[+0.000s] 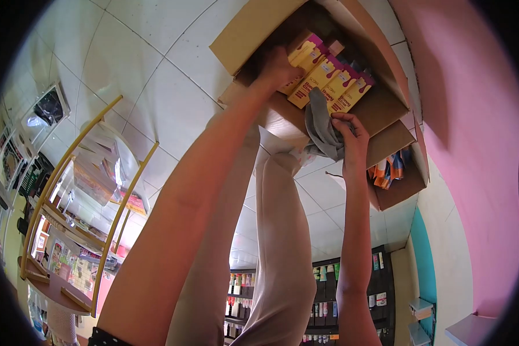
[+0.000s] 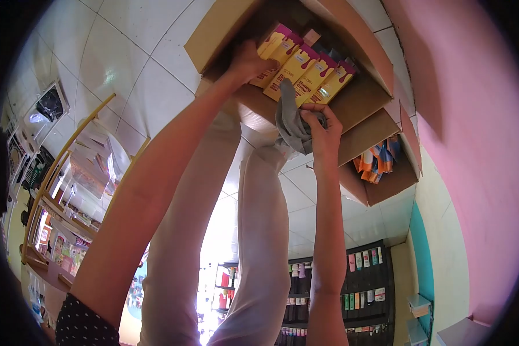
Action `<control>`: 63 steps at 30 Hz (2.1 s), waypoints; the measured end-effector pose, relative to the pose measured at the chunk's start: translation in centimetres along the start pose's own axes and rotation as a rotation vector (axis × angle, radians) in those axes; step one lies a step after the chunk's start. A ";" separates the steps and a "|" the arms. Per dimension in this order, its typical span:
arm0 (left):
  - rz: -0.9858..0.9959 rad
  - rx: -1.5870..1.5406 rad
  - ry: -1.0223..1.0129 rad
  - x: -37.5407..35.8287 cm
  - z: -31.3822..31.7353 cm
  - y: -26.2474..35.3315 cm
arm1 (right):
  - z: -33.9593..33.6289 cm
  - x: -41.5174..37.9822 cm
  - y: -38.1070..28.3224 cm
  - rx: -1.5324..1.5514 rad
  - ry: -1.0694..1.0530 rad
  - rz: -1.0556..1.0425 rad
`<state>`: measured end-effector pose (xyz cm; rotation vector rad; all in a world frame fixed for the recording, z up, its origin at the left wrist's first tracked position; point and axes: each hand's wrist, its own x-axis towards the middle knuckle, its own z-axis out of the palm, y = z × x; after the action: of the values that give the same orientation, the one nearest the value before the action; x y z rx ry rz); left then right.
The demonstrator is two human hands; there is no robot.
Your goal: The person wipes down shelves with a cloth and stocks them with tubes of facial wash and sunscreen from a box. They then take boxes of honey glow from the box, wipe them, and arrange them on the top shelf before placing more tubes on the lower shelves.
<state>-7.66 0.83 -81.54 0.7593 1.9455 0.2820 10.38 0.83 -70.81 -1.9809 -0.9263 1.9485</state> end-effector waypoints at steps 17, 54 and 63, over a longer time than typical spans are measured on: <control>0.099 0.149 0.058 -1.6 0.1 1.4 | -1.6 4.4 2.2 -0.381 0.298 -0.072; 0.560 -0.600 0.210 -6.9 -6.2 4.9 | 0.5 6.1 4.6 -0.317 0.035 -0.301; 0.258 -1.087 0.241 -11.6 -11.2 4.9 | -0.9 6.4 4.5 -0.249 0.074 -0.081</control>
<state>-11.80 -1.18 -65.29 0.2300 1.5506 1.4860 12.04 1.21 -78.51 -2.0920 -1.2614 1.7774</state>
